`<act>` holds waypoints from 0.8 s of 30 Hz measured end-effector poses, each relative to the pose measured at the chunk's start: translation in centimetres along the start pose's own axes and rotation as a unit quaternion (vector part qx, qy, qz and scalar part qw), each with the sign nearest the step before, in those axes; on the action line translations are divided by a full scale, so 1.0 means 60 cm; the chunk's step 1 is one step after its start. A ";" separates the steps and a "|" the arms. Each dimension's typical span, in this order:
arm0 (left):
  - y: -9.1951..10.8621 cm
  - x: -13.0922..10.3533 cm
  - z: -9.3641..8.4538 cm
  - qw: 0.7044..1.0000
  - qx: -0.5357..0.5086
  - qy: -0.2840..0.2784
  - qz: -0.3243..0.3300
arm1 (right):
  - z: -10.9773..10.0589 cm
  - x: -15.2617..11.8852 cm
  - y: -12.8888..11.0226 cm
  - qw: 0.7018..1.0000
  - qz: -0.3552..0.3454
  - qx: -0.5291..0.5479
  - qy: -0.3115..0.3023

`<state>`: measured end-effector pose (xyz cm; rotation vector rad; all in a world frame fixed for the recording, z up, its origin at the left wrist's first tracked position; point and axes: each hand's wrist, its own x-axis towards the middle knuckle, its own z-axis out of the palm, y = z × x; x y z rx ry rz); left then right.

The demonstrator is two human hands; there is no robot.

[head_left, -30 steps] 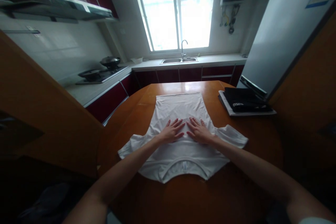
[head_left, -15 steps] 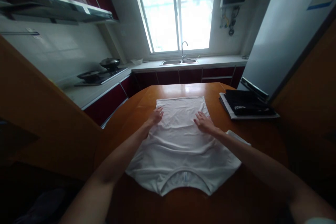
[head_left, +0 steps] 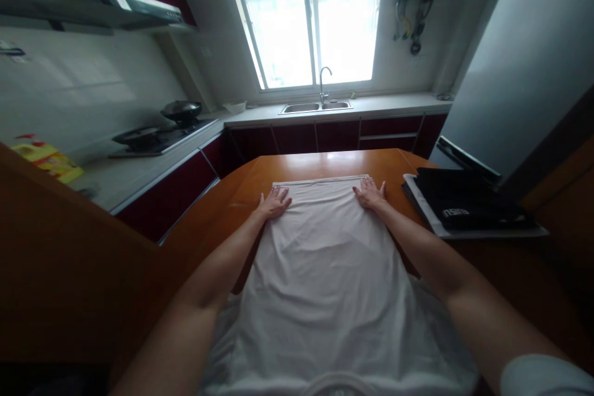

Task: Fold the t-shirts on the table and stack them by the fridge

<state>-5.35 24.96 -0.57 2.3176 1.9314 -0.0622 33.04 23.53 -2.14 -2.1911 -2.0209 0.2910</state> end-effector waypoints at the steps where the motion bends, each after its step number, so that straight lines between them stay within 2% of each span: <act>1: -0.005 0.008 -0.001 1.000 0.003 -0.005 0.001 | 0.002 0.013 0.003 1.000 0.003 -0.010 0.001; 4: -0.014 0.030 -0.006 1.000 0.010 -0.012 -0.001 | 0.002 0.046 0.011 1.000 0.005 -0.028 -0.009; 6: -0.009 0.042 -0.010 1.000 0.007 0.009 -0.002 | 0.000 0.061 0.010 1.000 0.000 -0.026 -0.011; 9: 0.020 0.058 -0.012 0.998 -0.002 0.064 0.020 | -0.003 0.069 -0.007 0.999 -0.017 -0.018 0.045; 11: 0.046 0.068 -0.009 0.996 -0.006 0.071 0.051 | -0.001 0.069 -0.026 0.996 -0.056 -0.004 0.075; 14: 0.079 0.085 -0.002 0.996 -0.014 0.041 0.083 | 0.007 0.067 -0.055 0.992 -0.122 0.011 0.030; 18: 0.098 0.102 -0.004 0.997 -0.021 0.029 0.068 | 0.011 0.069 -0.072 0.991 -0.134 0.008 -0.025; 21: 0.109 0.100 -0.016 0.997 -0.021 0.041 0.062 | 0.000 0.067 -0.080 0.992 -0.125 0.006 -0.007; 24: 0.125 0.063 -0.026 0.993 -0.025 0.071 0.096 | -0.020 0.035 -0.090 0.990 -0.125 0.026 0.059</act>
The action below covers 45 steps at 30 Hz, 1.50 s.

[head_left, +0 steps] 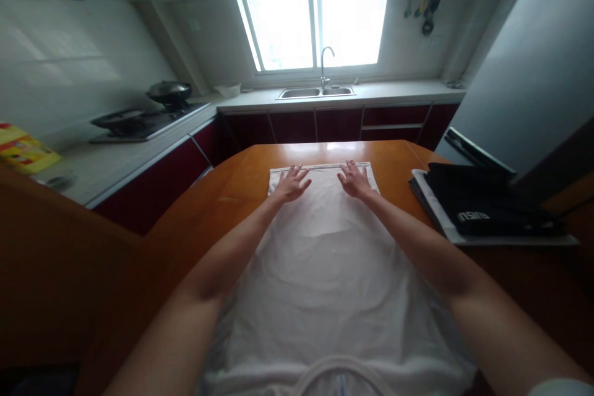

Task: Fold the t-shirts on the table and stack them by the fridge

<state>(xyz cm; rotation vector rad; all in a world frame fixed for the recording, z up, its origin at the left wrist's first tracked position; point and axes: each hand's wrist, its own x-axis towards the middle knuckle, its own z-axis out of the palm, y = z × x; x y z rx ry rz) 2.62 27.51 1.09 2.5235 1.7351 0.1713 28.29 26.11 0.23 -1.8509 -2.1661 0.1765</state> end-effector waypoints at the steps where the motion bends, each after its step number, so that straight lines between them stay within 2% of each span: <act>1: 0.009 -0.022 -0.005 1.000 -0.003 0.006 0.024 | -0.011 -0.020 -0.007 1.000 -0.009 0.009 0.020; 4: 0.034 -0.123 -0.021 0.994 -0.017 0.007 0.107 | -0.047 -0.121 -0.022 0.996 -0.065 0.035 0.048; 7: 0.060 -0.258 -0.042 0.981 -0.063 0.003 0.186 | -0.081 -0.262 -0.026 0.988 -0.132 0.058 0.052; 10: 0.100 -0.391 -0.067 0.970 -0.123 0.000 0.209 | -0.099 -0.403 -0.026 0.980 -0.162 0.108 0.045; 12: 0.134 -0.466 -0.082 0.966 -0.154 -0.032 0.204 | -0.104 -0.484 -0.030 0.976 -0.164 0.140 0.033; 15: 0.185 -0.558 -0.090 0.957 -0.166 -0.079 0.225 | -0.109 -0.586 -0.048 0.967 -0.182 0.178 0.000; 17: 0.210 -0.605 -0.080 0.953 -0.151 -0.093 0.247 | -0.112 -0.642 -0.063 0.960 -0.212 0.182 -0.033; 19: 0.228 -0.640 -0.061 0.954 -0.125 -0.084 0.258 | -0.112 -0.686 -0.076 0.956 -0.238 0.161 -0.055; 21: 0.238 -0.662 -0.038 0.960 -0.094 -0.056 0.257 | -0.106 -0.713 -0.083 0.958 -0.252 0.127 -0.053; 24: 0.246 -0.672 -0.013 0.969 -0.047 -0.021 0.243 | -0.089 -0.727 -0.083 0.962 -0.261 0.076 -0.019; 28: 0.253 -0.672 -0.001 0.972 -0.015 -0.013 0.234 | -0.069 -0.726 -0.077 0.955 -0.296 0.021 0.016; 33: 0.257 -0.675 0.001 0.979 -0.016 -0.008 0.202 | -0.065 -0.726 -0.076 0.956 -0.291 -0.014 0.036; 39: 0.263 -0.676 -0.012 0.979 -0.028 -0.042 0.200 | -0.066 -0.730 -0.072 0.953 -0.300 -0.043 0.026; 45: 0.264 -0.687 -0.035 0.976 -0.098 -0.078 0.178 | -0.103 -0.747 -0.071 0.956 -0.292 -0.011 -0.027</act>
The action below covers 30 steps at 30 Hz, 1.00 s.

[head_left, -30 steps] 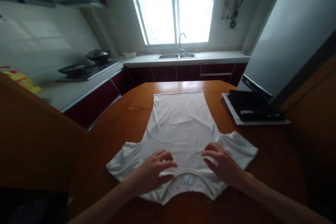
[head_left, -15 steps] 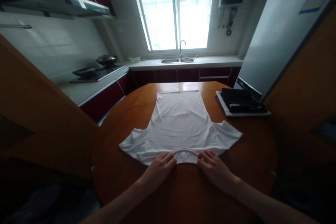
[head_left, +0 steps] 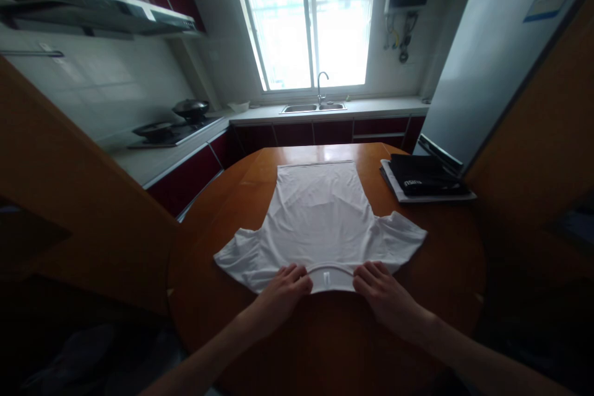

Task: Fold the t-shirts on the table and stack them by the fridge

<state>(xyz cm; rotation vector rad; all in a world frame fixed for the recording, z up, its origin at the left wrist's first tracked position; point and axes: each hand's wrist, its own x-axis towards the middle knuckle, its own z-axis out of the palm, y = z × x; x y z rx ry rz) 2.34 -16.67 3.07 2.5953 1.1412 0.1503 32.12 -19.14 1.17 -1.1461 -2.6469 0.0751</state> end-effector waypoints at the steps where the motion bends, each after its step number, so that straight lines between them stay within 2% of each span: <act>1: 0.004 -0.003 -0.005 1.000 -0.020 -0.008 0.001 | -0.008 -0.002 -0.003 1.000 0.000 0.008 -0.010; 7: 0.040 -0.023 -0.029 0.990 -0.117 -0.082 0.017 | -0.044 -0.022 -0.027 0.991 -0.018 0.083 -0.106; 10: 0.031 -0.015 -0.037 0.979 -0.162 -0.110 0.056 | -0.050 -0.022 -0.029 0.980 -0.040 0.148 -0.128; 12: 0.002 0.006 -0.043 0.977 -0.195 -0.065 0.054 | -0.049 -0.003 -0.013 0.975 -0.040 0.191 -0.103; 14: -0.044 0.038 -0.046 0.981 -0.186 0.046 0.011 | -0.040 0.032 0.020 0.978 0.003 0.204 -0.040; 16: -0.098 0.069 -0.043 0.981 -0.102 0.151 -0.072 | -0.024 0.074 0.068 0.981 0.097 0.163 0.039; 17: -0.125 0.082 -0.038 0.977 -0.048 0.169 -0.118 | -0.013 0.093 0.094 0.979 0.146 0.125 0.066; 18: -0.151 0.090 -0.031 0.972 0.005 0.168 -0.165 | -0.003 0.108 0.120 0.976 0.190 0.082 0.075; 20: -0.195 0.094 -0.013 0.959 0.079 0.133 -0.236 | 0.019 0.123 0.167 0.966 0.256 0.005 0.035; 23: -0.238 0.086 0.010 0.950 0.116 0.088 -0.276 | 0.044 0.119 0.213 0.950 0.308 -0.029 -0.043; 26: -0.254 0.099 0.008 0.947 0.126 0.093 -0.279 | 0.050 0.126 0.231 0.946 0.319 -0.029 -0.040; 30: -0.250 0.169 -0.016 0.958 0.116 0.104 -0.242 | 0.042 0.185 0.221 0.950 0.312 -0.026 -0.005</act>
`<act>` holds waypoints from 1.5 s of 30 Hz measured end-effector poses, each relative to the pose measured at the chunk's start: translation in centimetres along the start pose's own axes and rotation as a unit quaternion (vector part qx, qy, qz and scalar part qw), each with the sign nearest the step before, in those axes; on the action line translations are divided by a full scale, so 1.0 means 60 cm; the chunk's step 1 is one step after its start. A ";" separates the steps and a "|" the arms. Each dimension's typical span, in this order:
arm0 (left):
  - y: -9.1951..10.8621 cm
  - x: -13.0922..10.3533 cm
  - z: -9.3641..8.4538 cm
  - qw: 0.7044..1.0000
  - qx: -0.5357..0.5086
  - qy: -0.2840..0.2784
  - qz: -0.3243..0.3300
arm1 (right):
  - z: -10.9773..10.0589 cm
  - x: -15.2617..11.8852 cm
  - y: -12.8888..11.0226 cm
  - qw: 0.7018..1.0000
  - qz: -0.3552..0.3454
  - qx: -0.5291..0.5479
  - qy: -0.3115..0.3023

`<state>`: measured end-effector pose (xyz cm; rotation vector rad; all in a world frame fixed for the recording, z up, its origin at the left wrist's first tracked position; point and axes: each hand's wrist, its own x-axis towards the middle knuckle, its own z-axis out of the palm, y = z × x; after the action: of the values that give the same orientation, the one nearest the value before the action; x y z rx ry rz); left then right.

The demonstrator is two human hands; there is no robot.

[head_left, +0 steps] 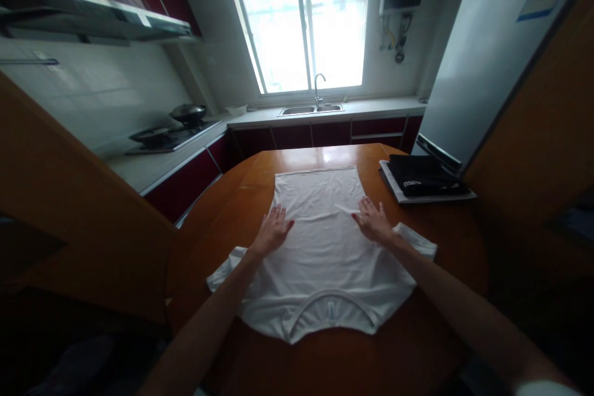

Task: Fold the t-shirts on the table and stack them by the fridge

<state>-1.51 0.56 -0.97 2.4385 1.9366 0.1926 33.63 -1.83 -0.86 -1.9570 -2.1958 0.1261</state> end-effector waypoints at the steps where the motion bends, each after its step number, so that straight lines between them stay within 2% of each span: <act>1: 0.010 0.016 -0.001 1.000 -0.003 -0.005 0.010 | -0.001 0.009 -0.014 1.000 -0.012 0.004 -0.005; 5: 0.032 0.049 0.009 0.999 0.009 -0.036 0.025 | 0.015 0.020 -0.053 0.997 -0.059 0.014 -0.053; 8: 0.030 0.044 0.012 0.999 0.004 -0.010 0.036 | 0.029 0.010 -0.054 0.997 -0.068 0.023 -0.042; 11: 0.037 0.032 0.004 0.993 -0.026 0.026 0.116 | 0.033 0.002 -0.050 0.996 -0.085 0.031 -0.020; 13: 0.051 0.023 -0.002 0.982 -0.051 0.008 0.183 | 0.031 0.001 -0.049 0.994 -0.102 0.033 -0.021; 15: 0.066 0.014 -0.005 0.973 -0.065 -0.035 0.219 | 0.029 0.000 -0.051 0.993 -0.108 0.034 -0.032; 18: 0.082 0.005 -0.005 0.971 -0.070 -0.074 0.214 | 0.028 -0.001 -0.053 0.993 -0.102 0.039 -0.036; 23: 0.085 0.004 -0.006 0.976 -0.071 -0.077 0.190 | 0.029 -0.001 -0.053 0.993 -0.101 0.045 -0.030; 29: 0.082 0.006 -0.004 0.975 -0.065 -0.088 0.193 | 0.034 0.004 -0.051 0.995 -0.086 0.043 -0.035; 35: 0.080 0.010 0.004 0.972 -0.109 -0.082 0.194 | 0.035 0.004 -0.051 0.995 -0.079 0.040 -0.034; 38: 0.061 0.020 -0.024 0.967 -0.188 -0.050 0.167 | 0.036 0.003 -0.048 0.996 -0.075 0.048 -0.022; 41: 0.009 0.017 -0.082 0.959 -0.261 -0.005 0.112 | 0.039 0.004 -0.043 0.995 -0.075 0.072 0.010; 43: -0.040 -0.006 -0.121 0.958 -0.278 0.005 0.064 | 0.042 0.005 -0.039 0.992 -0.080 0.092 0.039; 45: -0.091 -0.051 -0.145 0.966 -0.260 0.005 -0.013 | 0.044 0.007 -0.034 0.988 -0.083 0.110 0.069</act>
<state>-8.42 -1.69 6.92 2.0658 1.6490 0.6256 31.07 -1.49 -2.99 -1.6112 -2.1419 0.1932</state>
